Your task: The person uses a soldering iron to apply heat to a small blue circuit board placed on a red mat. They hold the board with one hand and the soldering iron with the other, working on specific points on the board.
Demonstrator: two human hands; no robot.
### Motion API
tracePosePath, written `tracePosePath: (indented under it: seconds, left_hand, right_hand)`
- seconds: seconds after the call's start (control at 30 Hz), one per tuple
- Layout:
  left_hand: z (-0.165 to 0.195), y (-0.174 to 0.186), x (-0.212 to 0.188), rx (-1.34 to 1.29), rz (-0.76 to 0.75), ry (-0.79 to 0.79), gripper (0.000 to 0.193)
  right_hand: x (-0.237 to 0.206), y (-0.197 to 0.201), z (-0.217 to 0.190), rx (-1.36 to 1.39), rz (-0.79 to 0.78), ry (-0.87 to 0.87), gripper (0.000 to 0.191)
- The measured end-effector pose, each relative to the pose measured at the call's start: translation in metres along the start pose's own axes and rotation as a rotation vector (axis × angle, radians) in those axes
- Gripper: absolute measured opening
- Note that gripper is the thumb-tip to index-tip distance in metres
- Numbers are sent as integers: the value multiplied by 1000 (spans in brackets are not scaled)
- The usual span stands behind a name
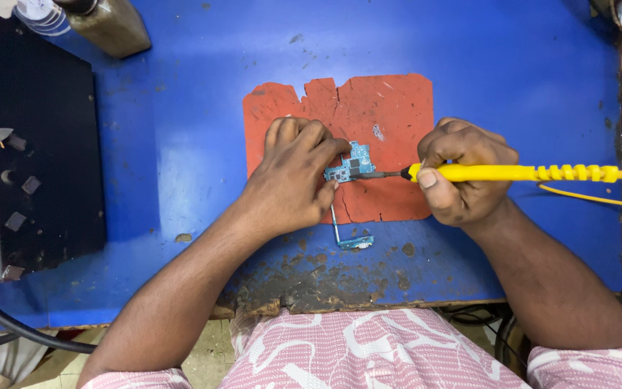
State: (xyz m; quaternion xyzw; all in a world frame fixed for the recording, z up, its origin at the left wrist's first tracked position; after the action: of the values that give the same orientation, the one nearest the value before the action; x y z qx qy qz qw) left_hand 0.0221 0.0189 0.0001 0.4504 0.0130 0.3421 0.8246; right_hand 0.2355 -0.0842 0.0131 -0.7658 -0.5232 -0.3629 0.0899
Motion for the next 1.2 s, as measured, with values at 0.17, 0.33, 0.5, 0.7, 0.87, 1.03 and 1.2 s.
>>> tracePosePath:
  seconds: [0.17, 0.33, 0.5, 0.7, 0.87, 1.03, 1.2]
  left_hand:
    - [0, 0, -1, -6, 9, -7, 49]
    - [0, 0, 0, -2, 9, -6, 49]
    - [0, -1, -1, 0, 9, -8, 48]
    - [0, 0, 0, -8, 14, -11, 49]
    - [-1, 0, -1, -9, 10, -4, 49]
    - [0, 1, 0, -3, 23, -15, 50]
    - [0, 2, -1, -15, 24, 2, 49]
  right_hand:
    - [-1, 1, 0, -6, 6, -3, 17]
    - [-1, 0, 1, 2, -7, -6, 18]
    - [-1, 2, 1, -5, 4, 2, 18]
    - [-1, 2, 0, -4, 4, 4, 18]
    - [0, 1, 0, -3, 3, 7, 18]
    - [0, 1, 0, 3, 4, 2, 18]
    - [-1, 0, -1, -3, 6, -1, 17]
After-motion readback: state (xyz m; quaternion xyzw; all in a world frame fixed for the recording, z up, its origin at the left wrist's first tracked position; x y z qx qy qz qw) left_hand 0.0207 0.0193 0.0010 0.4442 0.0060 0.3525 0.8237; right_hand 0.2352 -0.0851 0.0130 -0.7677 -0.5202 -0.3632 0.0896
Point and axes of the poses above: each hand's wrist, its own x-axis towards the middle knuckle, its own y-axis out of the back of the hand, z = x × y, the point moved 3 cm from there along x, towards the middle knuckle, and after that the axes turned 10 degrees about z, right-handed, at the moved point
